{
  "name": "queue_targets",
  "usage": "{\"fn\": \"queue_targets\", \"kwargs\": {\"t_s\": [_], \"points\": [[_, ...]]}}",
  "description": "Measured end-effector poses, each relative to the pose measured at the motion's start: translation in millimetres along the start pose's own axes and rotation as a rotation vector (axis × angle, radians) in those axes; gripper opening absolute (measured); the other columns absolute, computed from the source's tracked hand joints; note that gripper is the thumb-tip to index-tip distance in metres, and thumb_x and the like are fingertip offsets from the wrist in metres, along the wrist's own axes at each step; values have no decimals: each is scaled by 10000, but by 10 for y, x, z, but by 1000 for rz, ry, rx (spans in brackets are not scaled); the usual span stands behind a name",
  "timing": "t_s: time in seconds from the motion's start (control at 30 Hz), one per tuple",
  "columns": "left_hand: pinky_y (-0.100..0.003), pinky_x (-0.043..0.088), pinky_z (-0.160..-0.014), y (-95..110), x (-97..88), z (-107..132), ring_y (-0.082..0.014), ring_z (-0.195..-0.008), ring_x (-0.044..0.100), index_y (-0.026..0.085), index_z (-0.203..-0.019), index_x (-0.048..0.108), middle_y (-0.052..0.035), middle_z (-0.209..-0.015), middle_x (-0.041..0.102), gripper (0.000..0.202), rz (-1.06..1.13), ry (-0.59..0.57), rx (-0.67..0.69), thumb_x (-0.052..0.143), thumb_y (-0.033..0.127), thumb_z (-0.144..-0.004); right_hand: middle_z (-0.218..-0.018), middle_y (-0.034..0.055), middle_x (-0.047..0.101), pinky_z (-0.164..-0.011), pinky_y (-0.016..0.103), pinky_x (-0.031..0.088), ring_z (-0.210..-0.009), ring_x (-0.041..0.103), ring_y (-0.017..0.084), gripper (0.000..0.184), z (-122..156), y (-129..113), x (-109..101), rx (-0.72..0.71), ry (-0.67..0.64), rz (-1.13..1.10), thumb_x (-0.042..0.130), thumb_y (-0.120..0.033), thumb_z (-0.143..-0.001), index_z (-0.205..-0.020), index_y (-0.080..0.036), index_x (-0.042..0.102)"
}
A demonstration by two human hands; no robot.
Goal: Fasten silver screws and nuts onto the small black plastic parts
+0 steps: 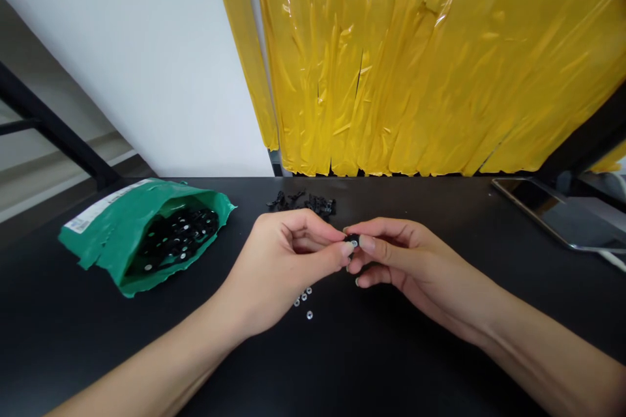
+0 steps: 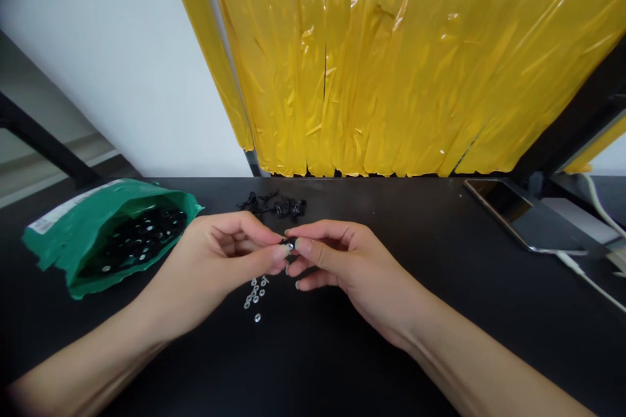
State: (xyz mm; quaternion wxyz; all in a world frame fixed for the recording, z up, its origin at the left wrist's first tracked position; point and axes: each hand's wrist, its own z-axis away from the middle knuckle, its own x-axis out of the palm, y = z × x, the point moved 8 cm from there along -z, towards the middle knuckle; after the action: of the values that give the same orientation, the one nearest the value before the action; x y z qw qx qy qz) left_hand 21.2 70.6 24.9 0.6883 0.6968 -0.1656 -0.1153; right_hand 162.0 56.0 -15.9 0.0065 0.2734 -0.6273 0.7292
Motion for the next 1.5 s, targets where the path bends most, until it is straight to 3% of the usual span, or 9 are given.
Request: {"fn": "queue_targets", "kwargs": {"t_s": [0.27,0.63,0.73,0.83,0.9,0.97,1.2,1.27,1.5], "points": [[-141,594,-648,-15,2,11,-116,-693,767,140,-770,748,-22,-756,821,210,-17,43,-21,938,79,-703,-921,30,803,-741,177,628,-850,728,112,249,66,-2,-5,-10,51,-14,869,-393,-884,-1069,-229,845],[-74,567,-600,53,106,62,-66,-649,748,148,-743,727,29,-701,796,179,37,42,37,859,30,-771,-886,0,791,-697,141,602,-787,715,87,159,114,-95,39,-143,128,128,848,-407,-903,-1012,-292,851],[-70,580,-599,148,85,95,-64,-662,763,174,-821,731,47,-737,802,121,-135,64,216,789,75,-860,-882,8,784,-693,156,617,-783,717,98,167,109,-84,35,-128,129,112,849,-411,-900,-998,-277,847],[-48,588,-675,379,82,235,-37,-688,756,197,-934,739,66,-812,805,158,-492,122,601,769,55,-871,-923,17,788,-716,179,636,-806,720,109,157,104,-81,51,-110,111,69,844,-395,-906,-996,-267,844],[-44,594,-771,482,155,369,-44,-773,772,176,-965,757,31,-892,822,167,-737,106,846,768,38,-871,-943,15,791,-735,176,635,-815,720,104,147,116,-96,79,-114,104,40,833,-385,-919,-1009,-270,846],[-64,605,-867,507,200,443,-73,-879,790,144,-1014,777,-20,-1001,838,157,-864,57,955,758,46,-893,-938,9,793,-738,158,625,-797,719,88,138,137,-107,114,-123,106,13,831,-378,-924,-1009,-272,851],[-70,614,-873,542,196,466,-73,-878,795,173,-1038,780,15,-1009,835,82,-867,48,932,761,176,-959,-815,9,803,-674,154,615,-703,729,81,120,227,66,123,-57,126,-134,866,-373,-892,-977,-288,865],[-52,611,-818,513,217,463,-65,-847,785,172,-1019,774,18,-987,827,66,-796,45,923,757,159,-957,-801,8,809,-661,152,614,-698,739,81,123,256,119,117,-34,90,-189,886,-362,-872,-975,-297,868],[-33,574,-904,357,260,432,-40,-826,778,168,-1019,776,35,-935,824,136,-756,55,902,807,112,-899,-836,27,820,-691,169,610,-786,760,103,159,322,258,31,92,113,-316,914,-347,-843,-980,-278,874]]}}
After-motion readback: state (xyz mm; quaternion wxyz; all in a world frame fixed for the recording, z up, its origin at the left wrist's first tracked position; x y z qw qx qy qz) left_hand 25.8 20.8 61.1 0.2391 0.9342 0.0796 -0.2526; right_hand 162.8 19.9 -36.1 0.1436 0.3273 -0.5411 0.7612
